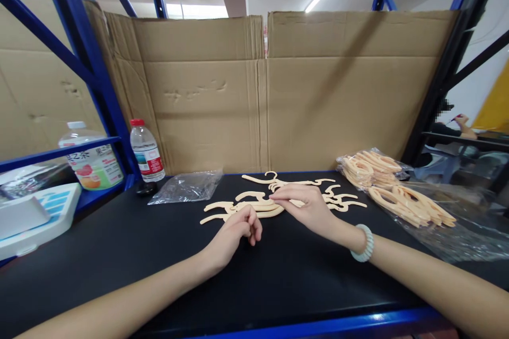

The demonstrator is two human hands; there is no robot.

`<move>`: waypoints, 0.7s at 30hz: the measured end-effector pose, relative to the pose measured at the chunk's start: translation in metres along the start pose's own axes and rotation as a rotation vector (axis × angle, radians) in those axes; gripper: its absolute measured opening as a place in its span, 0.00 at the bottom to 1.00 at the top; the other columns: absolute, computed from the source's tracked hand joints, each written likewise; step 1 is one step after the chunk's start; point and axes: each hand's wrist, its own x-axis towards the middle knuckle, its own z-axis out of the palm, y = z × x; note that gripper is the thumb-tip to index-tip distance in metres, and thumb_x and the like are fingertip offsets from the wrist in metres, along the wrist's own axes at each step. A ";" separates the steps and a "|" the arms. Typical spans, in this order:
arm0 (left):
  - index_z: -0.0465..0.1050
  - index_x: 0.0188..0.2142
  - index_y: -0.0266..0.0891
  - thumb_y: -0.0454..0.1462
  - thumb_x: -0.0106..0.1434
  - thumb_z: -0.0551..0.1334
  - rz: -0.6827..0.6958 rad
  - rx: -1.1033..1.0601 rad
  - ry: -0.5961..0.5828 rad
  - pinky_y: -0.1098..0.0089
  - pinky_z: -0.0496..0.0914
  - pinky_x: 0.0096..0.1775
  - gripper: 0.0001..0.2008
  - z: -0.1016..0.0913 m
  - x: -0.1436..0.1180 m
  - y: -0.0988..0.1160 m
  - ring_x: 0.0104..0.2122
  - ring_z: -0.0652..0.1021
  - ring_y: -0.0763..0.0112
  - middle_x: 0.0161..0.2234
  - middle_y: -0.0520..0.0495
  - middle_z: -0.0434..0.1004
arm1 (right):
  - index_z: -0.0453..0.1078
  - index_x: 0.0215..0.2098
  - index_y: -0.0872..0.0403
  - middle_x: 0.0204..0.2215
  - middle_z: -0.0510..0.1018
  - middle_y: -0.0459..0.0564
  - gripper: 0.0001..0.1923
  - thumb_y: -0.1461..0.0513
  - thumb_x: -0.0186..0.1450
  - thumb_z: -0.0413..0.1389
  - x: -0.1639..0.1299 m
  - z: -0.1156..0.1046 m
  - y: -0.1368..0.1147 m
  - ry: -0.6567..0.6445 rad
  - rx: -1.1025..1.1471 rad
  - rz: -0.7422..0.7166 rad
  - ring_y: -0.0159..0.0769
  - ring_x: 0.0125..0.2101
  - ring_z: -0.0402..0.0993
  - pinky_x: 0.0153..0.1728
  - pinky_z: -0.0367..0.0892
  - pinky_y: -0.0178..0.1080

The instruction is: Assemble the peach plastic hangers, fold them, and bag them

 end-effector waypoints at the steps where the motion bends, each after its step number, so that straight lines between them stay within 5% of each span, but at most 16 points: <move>1: 0.57 0.28 0.40 0.32 0.49 0.54 -0.021 -0.033 0.017 0.67 0.62 0.30 0.05 0.001 0.000 0.000 0.23 0.68 0.72 0.25 0.52 0.70 | 0.77 0.36 0.53 0.33 0.81 0.50 0.08 0.63 0.65 0.55 -0.001 0.001 0.000 -0.010 0.009 0.000 0.35 0.35 0.77 0.39 0.72 0.39; 5: 0.61 0.36 0.39 0.43 0.60 0.60 -0.047 -0.093 0.117 0.69 0.64 0.32 0.11 0.005 -0.001 0.005 0.26 0.71 0.75 0.33 0.50 0.71 | 0.76 0.40 0.52 0.34 0.82 0.49 0.10 0.65 0.66 0.53 -0.004 0.005 0.000 -0.081 0.039 -0.038 0.34 0.35 0.77 0.39 0.72 0.39; 12: 0.64 0.31 0.37 0.46 0.57 0.65 -0.043 -0.090 0.188 0.70 0.65 0.32 0.16 0.005 -0.002 0.003 0.25 0.71 0.75 0.29 0.51 0.70 | 0.76 0.38 0.53 0.34 0.81 0.49 0.08 0.64 0.65 0.54 0.000 0.005 -0.009 -0.247 0.141 0.082 0.32 0.35 0.77 0.38 0.71 0.36; 16: 0.63 0.32 0.37 0.46 0.58 0.65 -0.061 -0.153 0.184 0.70 0.66 0.32 0.16 0.004 -0.001 -0.002 0.26 0.73 0.73 0.28 0.50 0.73 | 0.73 0.39 0.56 0.36 0.80 0.51 0.10 0.60 0.66 0.52 0.010 -0.015 0.035 -0.114 0.037 0.304 0.35 0.36 0.77 0.38 0.72 0.38; 21: 0.62 0.33 0.37 0.46 0.59 0.64 -0.075 -0.155 0.173 0.69 0.67 0.33 0.16 0.003 -0.001 -0.004 0.27 0.73 0.73 0.29 0.49 0.74 | 0.73 0.47 0.57 0.47 0.77 0.57 0.14 0.65 0.63 0.54 0.007 -0.051 0.114 -0.359 -0.475 0.403 0.43 0.48 0.73 0.51 0.65 0.45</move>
